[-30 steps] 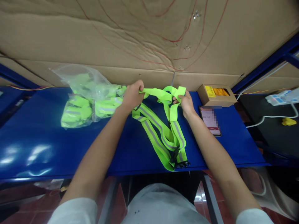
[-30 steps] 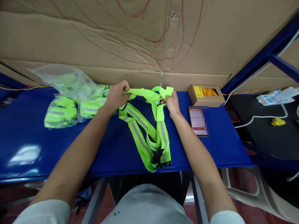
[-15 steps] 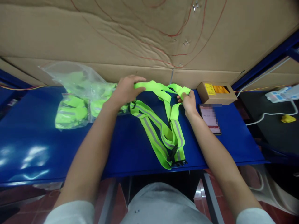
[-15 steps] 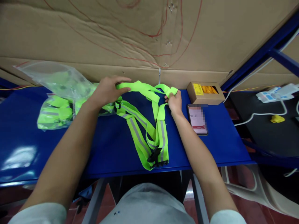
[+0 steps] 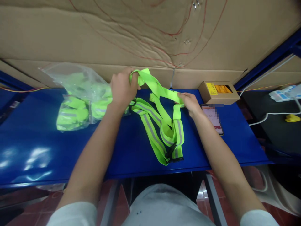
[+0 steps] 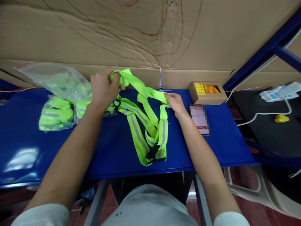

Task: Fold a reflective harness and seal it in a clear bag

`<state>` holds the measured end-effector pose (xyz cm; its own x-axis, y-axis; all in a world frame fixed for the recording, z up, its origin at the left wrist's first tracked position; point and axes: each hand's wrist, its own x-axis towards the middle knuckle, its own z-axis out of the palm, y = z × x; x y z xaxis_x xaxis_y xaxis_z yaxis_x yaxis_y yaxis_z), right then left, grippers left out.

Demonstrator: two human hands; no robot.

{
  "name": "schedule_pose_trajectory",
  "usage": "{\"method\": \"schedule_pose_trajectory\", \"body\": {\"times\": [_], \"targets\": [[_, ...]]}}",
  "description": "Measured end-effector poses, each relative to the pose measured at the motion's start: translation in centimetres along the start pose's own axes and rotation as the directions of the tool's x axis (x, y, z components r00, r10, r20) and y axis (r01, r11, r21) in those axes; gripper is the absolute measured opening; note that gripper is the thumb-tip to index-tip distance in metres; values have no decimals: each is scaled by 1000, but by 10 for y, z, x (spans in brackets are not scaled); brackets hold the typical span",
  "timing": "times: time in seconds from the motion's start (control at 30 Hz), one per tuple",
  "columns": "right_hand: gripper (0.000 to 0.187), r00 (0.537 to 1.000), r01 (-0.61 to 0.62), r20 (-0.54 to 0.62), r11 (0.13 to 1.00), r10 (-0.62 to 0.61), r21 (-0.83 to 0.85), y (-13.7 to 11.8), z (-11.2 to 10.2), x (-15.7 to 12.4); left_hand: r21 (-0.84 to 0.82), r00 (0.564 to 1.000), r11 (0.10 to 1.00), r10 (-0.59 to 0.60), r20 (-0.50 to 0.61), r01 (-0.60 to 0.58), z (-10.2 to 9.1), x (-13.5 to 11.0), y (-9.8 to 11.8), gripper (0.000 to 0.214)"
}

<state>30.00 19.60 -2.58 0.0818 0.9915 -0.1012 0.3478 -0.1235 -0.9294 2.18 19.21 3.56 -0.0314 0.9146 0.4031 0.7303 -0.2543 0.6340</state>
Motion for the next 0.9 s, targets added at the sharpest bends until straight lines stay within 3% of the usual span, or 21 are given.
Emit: {"method": "schedule_pose_trajectory", "body": {"times": [0.07,0.17,0.23,0.3,0.37,0.4,0.53,0.63,0.77,0.9], "targets": [[25,998,12,-58,994,-18,-108,-1,2,-5,-140,1000,990,3,-11,-4,5,3,-3,21],[52,977,151,-100,940,-189,-307,-12,6,-15,-381,1000,925,11,25,-1,17,7,-7,21],[64,915,371,10,829,-404,-418,-26,12,-19,-461,997,887,23,71,12,24,8,-7,20],[69,810,575,179,695,-558,-432,-44,21,-18,-512,993,859,37,109,24,26,7,-4,17],[71,743,666,263,640,-615,-384,-61,31,-13,-541,990,841,49,135,32,24,5,0,21],[65,733,677,272,635,-623,-372,-68,35,-10,-551,988,834,55,146,35,22,4,2,27],[22,760,646,238,664,-604,-376,-85,40,3,-567,968,824,139,208,3,8,2,0,51],[18,775,620,178,674,-606,-402,-86,31,7,-502,948,864,187,258,-34,2,6,-12,61],[19,810,571,154,704,-565,-422,-82,20,12,-253,957,960,182,225,-123,4,10,-25,58],[24,843,518,113,737,-527,-434,-75,18,21,-173,950,959,254,182,-223,7,10,-28,65]]}}
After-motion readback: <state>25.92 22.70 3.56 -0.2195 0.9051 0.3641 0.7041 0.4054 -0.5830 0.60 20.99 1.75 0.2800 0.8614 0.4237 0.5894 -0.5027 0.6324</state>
